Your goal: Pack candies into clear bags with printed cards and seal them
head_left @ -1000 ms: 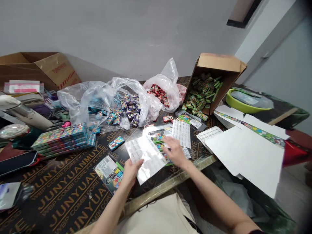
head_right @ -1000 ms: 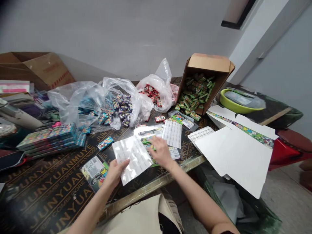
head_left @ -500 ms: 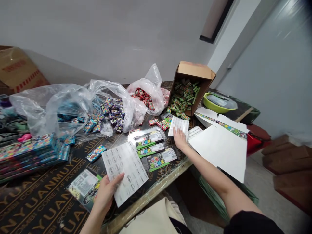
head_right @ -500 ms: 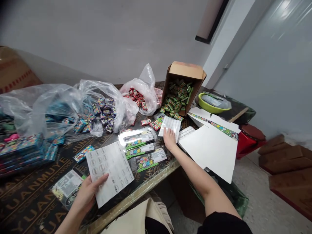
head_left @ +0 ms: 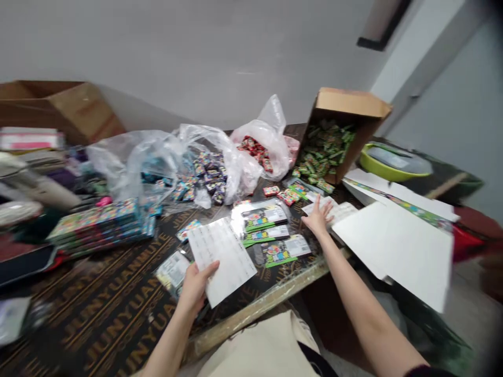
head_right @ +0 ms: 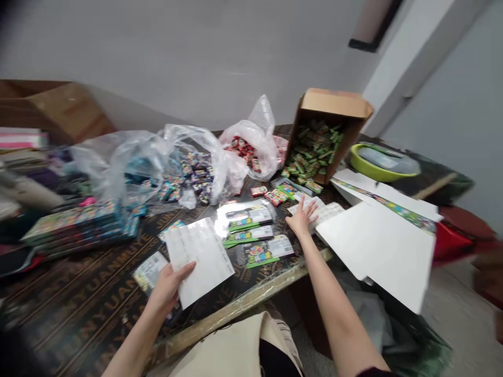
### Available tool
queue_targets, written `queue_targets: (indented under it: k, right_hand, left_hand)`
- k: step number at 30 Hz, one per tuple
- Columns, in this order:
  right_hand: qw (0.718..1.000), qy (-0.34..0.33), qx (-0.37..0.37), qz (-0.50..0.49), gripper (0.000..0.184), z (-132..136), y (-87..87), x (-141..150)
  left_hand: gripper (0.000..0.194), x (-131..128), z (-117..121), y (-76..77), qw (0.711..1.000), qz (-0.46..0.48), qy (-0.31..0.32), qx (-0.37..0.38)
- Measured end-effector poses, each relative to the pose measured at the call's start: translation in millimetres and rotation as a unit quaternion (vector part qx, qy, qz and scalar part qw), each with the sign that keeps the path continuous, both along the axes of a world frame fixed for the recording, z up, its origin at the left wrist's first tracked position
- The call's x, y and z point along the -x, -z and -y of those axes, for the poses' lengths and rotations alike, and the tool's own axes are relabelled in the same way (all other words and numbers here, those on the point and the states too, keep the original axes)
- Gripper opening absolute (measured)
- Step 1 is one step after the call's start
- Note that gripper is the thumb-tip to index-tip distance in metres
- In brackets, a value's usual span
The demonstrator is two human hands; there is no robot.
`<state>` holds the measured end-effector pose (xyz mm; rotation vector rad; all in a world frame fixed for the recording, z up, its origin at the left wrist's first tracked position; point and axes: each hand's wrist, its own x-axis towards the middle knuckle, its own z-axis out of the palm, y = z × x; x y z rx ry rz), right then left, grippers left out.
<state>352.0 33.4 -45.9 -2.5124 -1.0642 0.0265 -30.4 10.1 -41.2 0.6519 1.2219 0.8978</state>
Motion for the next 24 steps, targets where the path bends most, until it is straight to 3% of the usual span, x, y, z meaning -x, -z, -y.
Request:
queue_targets:
  k: [2,3,4,6,7,8,9,13,17,21,22,24]
  right_hand:
    - [0.991,-0.087,-0.072,-0.065,0.096,9.2,-3.8,41.8]
    - [0.972,-0.161,-0.094,-0.144,0.092,16.5,-5.3,65.6]
    - [0.931,-0.248,-0.089,-0.254,0.089,25.1,-6.7,89.7]
    - [0.797,-0.393,-0.032,-0.458,0.089,43.0,-8.6,133.1]
    - [0.735,-0.430,-0.010,-0.524,0.091,50.3,-9.3,150.2]
    - [0.692,-0.444,-0.001,-0.569,0.092,55.6,-9.7,163.2]
    - [0.671,-0.439,-0.006,-0.598,0.092,58.7,-10.1,172.0]
    - [0.648,-0.366,-0.053,-0.666,0.090,56.8,-13.0,177.0]
    - [0.610,-0.370,-0.041,-0.700,0.085,54.1,-14.9,173.9]
    - [0.651,-0.356,-0.091,-0.664,0.056,51.1,-8.4,173.6]
    - [0.663,-0.351,-0.093,-0.654,0.048,49.7,-6.3,172.0]
    - [0.680,-0.343,-0.083,-0.643,0.037,47.1,-3.6,167.6]
  left_hand:
    - [0.037,-0.2,-0.4,-2.0,1.000,0.010,-0.011,-0.012]
    - [0.039,-1.7,-0.9,-2.9,1.000,0.017,-0.011,-0.019]
    - [0.040,-4.0,-1.5,-3.6,0.999,0.025,-0.007,-0.026]
    - [0.042,-9.6,-2.7,-5.2,0.998,0.039,0.004,-0.045]
    - [0.043,-12.1,-3.1,-6.1,0.997,0.045,0.007,-0.054]
    - [0.044,-14.1,-3.2,-7.2,0.997,0.050,0.007,-0.062]
    - [0.045,-15.3,-3.2,-8.4,0.996,0.054,0.004,-0.068]
    - [0.046,-13.5,-1.9,-12.9,0.996,0.071,-0.017,-0.060]
    - [0.059,-10.3,1.3,-17.7,0.995,0.078,-0.019,-0.056]
    - [0.097,-8.9,7.1,-22.1,0.995,0.047,-0.001,-0.089]
    - [0.100,-8.5,8.5,-22.5,0.995,0.036,0.019,-0.092]
    - [0.085,-7.8,10.5,-21.5,0.993,0.023,0.065,-0.094]
